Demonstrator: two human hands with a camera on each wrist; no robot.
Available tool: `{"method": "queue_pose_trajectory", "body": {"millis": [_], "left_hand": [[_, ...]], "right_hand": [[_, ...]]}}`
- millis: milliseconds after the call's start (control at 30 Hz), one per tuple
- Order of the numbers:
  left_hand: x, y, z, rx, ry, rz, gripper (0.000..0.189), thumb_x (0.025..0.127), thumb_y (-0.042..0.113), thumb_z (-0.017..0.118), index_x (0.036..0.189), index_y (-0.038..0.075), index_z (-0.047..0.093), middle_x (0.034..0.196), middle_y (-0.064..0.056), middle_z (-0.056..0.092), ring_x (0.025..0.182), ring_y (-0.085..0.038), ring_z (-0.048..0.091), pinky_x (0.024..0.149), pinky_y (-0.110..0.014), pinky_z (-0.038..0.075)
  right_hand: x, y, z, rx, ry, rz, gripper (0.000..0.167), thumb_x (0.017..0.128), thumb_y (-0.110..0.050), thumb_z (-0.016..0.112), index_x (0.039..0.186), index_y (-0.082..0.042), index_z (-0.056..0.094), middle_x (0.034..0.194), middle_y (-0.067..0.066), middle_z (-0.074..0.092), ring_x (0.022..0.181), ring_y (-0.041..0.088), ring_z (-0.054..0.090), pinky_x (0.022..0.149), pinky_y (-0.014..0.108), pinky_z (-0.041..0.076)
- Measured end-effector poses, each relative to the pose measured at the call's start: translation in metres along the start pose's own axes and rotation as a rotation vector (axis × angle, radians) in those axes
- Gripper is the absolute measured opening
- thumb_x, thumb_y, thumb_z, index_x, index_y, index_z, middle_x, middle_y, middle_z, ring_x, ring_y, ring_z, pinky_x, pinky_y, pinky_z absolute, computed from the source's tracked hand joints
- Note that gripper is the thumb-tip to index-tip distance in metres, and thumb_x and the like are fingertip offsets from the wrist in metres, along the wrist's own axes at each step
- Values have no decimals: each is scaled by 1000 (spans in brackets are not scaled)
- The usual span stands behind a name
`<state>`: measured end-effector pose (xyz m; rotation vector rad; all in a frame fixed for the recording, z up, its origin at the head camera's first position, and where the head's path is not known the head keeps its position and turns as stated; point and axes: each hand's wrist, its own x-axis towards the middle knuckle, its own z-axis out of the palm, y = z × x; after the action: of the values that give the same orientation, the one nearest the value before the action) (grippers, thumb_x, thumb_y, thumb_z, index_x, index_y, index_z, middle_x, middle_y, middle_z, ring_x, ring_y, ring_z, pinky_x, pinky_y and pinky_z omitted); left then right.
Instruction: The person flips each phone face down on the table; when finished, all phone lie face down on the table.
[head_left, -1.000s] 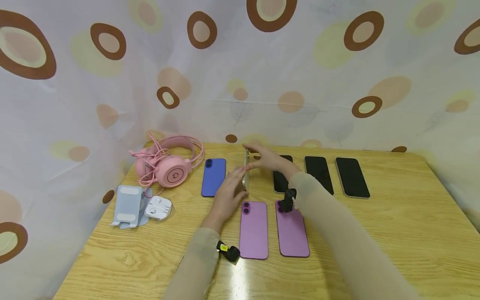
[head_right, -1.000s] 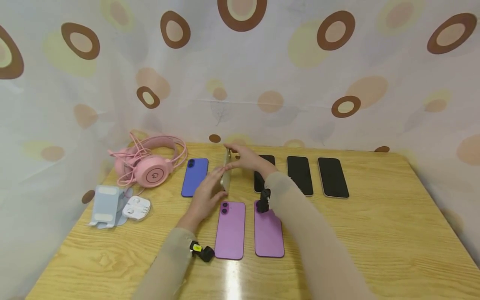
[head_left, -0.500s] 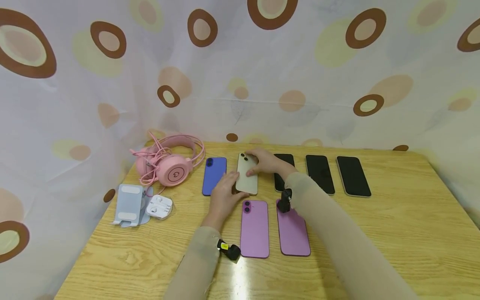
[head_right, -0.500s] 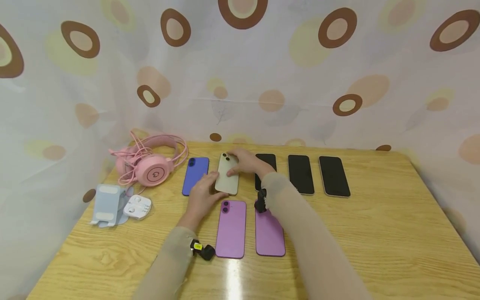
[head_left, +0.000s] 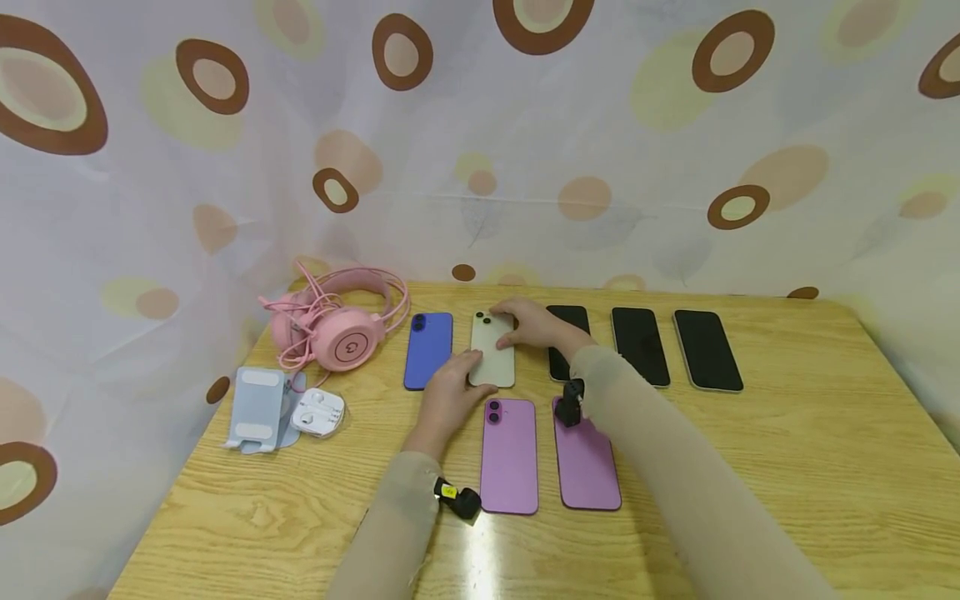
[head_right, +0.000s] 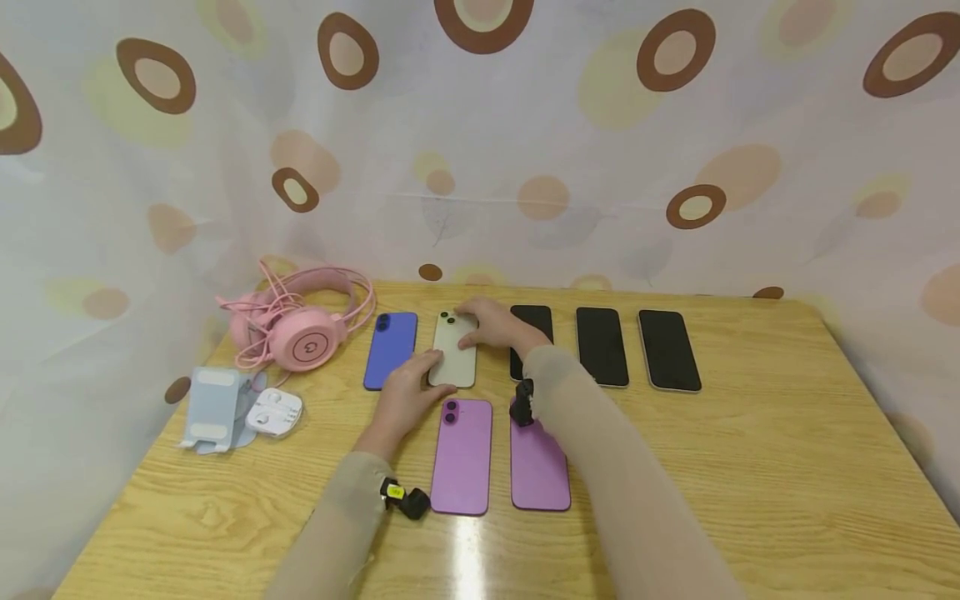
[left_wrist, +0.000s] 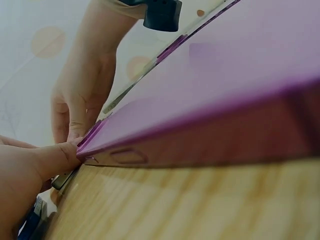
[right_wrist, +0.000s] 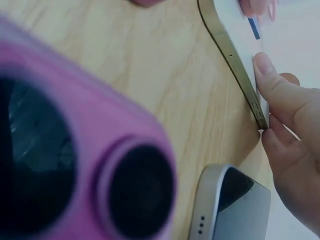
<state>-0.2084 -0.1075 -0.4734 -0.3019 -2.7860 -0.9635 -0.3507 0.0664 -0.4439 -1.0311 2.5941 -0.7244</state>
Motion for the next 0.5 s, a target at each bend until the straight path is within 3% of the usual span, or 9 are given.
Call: {"method": "queue_pose_trajectory", "body": {"millis": [200,400,500], "left_hand": [[1,0,1,-51,-14,-43,60,81,28,77,132,5,56,134,-13,54,124,-29,49,105,-39,41],[2,5,-3,-199,-24,-106,59,83,28,75,134,8,55,137,-13,52,126,-29,47,104,-41,41],[7,14,-5,-275,-25,-88,56,84,26,75,133,6,55,136,-13,52,127,-30,46,105,-43,40]], "right_hand": [[-5,-3,-2,-65,9,-22,68,82,-29,76,137,0,49,140,17,47,130,32,41,108,44,35],[-21,-7,-22,-99,-28,-50,67,83,-23,76,138,2,47,143,21,42,133,36,36,110,49,31],[-32,0,-33,-92,-34,-37,69,82,-20,76,139,4,44,144,23,39,134,38,33,110,51,31]]}}
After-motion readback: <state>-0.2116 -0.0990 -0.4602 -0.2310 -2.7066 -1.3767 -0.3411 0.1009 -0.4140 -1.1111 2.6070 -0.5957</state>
